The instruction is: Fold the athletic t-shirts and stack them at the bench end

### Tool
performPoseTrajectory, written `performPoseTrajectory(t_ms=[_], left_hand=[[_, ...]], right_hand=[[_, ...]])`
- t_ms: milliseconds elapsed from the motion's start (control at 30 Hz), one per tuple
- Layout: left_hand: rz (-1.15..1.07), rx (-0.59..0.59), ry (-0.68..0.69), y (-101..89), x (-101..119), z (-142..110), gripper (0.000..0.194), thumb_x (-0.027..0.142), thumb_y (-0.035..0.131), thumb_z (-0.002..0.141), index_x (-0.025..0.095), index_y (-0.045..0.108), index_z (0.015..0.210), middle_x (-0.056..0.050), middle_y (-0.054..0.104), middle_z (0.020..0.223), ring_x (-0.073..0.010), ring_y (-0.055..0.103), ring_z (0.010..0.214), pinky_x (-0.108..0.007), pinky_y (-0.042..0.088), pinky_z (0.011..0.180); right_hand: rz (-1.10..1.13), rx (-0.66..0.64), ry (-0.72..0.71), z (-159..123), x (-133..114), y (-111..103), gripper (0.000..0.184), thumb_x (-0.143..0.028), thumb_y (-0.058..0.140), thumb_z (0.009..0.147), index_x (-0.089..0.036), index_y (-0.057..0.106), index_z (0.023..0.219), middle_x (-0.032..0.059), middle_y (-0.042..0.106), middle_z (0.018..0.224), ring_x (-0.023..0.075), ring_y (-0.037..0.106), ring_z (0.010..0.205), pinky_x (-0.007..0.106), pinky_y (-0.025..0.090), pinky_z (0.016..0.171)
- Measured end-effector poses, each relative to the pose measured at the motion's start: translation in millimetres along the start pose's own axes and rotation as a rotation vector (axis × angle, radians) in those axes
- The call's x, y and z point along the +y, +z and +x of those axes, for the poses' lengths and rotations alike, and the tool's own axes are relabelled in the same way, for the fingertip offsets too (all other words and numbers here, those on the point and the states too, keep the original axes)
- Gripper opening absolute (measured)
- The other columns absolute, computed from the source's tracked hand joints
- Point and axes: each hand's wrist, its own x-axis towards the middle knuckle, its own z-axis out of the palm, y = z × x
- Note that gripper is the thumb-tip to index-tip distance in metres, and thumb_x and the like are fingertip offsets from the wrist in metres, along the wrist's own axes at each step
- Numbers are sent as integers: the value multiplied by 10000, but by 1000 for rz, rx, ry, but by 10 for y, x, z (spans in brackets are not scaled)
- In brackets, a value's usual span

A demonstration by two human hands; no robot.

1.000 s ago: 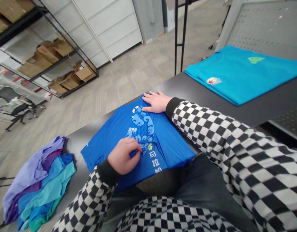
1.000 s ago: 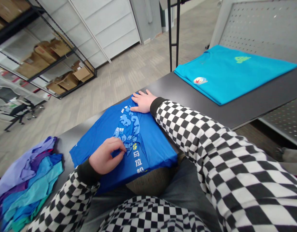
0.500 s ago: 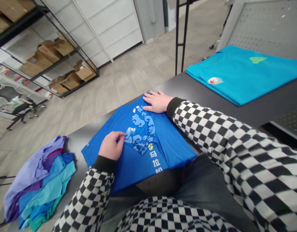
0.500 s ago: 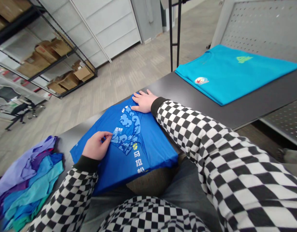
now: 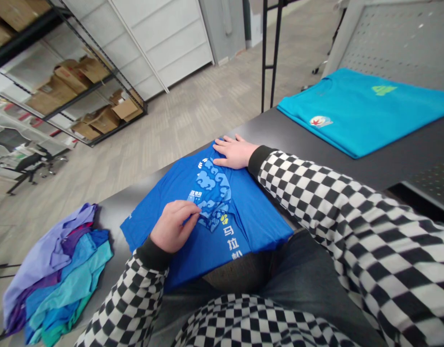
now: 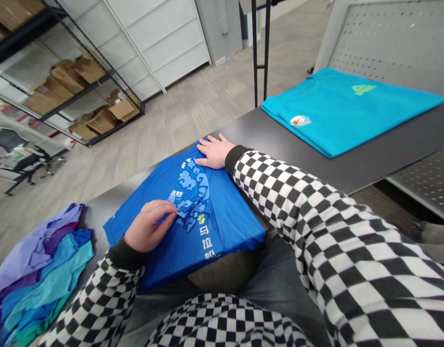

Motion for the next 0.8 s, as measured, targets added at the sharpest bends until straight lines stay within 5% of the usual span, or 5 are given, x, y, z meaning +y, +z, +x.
performPoseTrajectory(t_ms=[300,400,500,600,800], left_hand=[[30,-29,111,55,207,-21,165,202,601,1078,243,744,1149,-104,812,1214,-254,762,1157,-462,603,1085],[-22,46,4,91,271,0,338,255,598,1093,226,675,1421,-156,751,1419,-286,695,1373,-498,566,1196],[34,-115,-87,145,322,-16,680,420,603,1113,195,431,1731,-203,434,1790,-385,387,1684,-634,396,1351],[102,-293,-126,163,345,-34,799,563,604,1103,208,376,1781,-170,279,1866,-453,206,1740,-718,323,1362],[96,-118,-214,36,223,135,531,491,431,1174,186,692,1522,-171,697,1567,-315,647,1484,-538,481,1304]], right_hand=[[-5,-23,24,-24,-54,-52,848,-717,429,1084,-193,451,1751,137,332,1851,488,293,1694,766,169,1365],[-9,-26,24,-31,-72,-63,806,-672,389,1108,-183,457,1745,144,335,1849,492,302,1690,783,182,1352],[-12,-13,24,-25,-69,-46,740,-570,347,1131,-168,454,1743,150,329,1851,495,311,1685,805,197,1335],[-18,-6,30,-8,-50,-13,742,-540,367,1120,-152,436,1750,159,322,1852,496,306,1687,805,190,1336],[-32,-11,33,6,-27,6,832,-628,386,1094,-132,408,1761,174,317,1849,482,296,1696,778,193,1350]])
